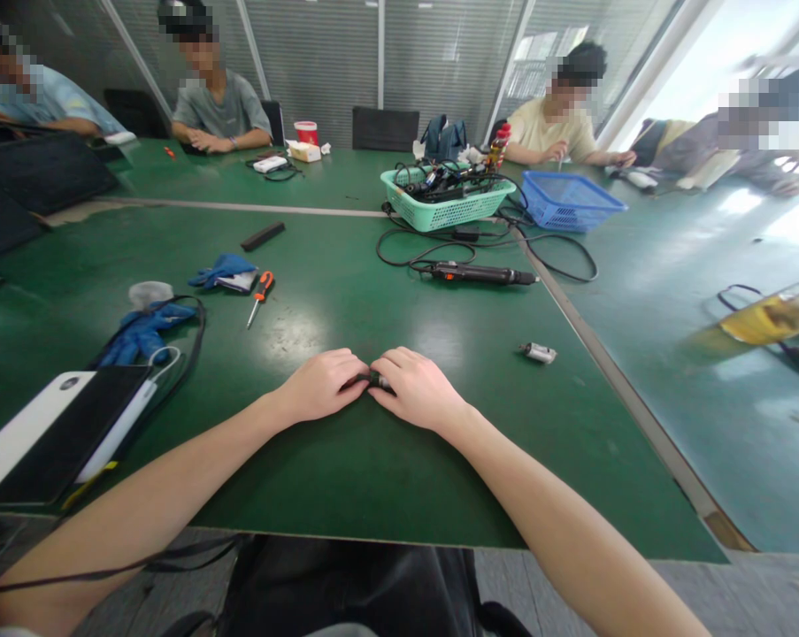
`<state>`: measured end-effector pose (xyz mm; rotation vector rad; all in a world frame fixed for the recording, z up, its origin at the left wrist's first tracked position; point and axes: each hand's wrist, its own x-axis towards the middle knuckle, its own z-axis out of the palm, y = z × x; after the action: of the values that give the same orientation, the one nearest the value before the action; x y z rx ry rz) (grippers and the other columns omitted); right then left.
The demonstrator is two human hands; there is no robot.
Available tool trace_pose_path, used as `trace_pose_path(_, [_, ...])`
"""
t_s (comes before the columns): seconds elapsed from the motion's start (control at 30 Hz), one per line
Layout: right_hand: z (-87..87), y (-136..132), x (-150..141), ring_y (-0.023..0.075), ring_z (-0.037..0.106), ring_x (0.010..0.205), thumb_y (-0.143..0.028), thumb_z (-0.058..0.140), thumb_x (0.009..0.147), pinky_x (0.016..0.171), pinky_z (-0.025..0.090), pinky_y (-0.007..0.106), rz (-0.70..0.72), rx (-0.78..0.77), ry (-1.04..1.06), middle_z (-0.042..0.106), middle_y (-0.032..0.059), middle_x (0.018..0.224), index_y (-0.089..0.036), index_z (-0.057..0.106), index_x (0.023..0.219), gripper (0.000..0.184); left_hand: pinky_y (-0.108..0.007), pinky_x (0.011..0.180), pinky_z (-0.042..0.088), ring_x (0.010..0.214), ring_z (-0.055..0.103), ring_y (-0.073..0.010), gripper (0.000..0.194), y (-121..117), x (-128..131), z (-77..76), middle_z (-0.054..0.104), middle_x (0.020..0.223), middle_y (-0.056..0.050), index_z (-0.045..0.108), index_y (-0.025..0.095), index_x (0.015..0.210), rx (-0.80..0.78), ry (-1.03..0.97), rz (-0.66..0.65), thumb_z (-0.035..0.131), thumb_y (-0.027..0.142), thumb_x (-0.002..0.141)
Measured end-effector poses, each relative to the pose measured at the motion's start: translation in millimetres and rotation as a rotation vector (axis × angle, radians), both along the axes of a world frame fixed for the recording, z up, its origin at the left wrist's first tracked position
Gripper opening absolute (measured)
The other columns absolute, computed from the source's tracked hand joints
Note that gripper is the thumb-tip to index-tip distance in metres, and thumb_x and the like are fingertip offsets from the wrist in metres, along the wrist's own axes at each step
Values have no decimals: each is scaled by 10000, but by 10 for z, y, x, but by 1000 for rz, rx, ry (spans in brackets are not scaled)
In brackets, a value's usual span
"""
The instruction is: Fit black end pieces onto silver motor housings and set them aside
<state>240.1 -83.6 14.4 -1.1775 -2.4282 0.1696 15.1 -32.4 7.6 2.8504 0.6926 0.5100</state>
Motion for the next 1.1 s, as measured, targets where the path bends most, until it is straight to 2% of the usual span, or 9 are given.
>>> trace_pose_path(0.4, [-33,7,19,243,620,961,-307,609,981,861,518,388,21,5,3,685,91,1022,-199,637,1051,131,-315,743,477,835,607,-192,209,1,2,-12,661,869,-52,658,159,967,-4,-7,7,498,280,1026])
trace_pose_path(0.8, [-50,-6,-4,234,609,863,-328,551,1013,782,490,371,-1,112,-64,685,95,937,-196,673,980,183,-326,741,487,832,606,-195,282,13,-1,-15,662,867,-58,681,164,990,-5,-10,-15,452,317,1053])
trace_pose_path(1.1, [-44,-7,-2,227,613,877,-329,502,1042,799,488,365,23,102,-69,700,93,950,-193,683,979,235,-314,749,476,826,596,-188,286,14,-1,-21,651,858,-52,664,161,961,19,13,-17,446,318,1060])
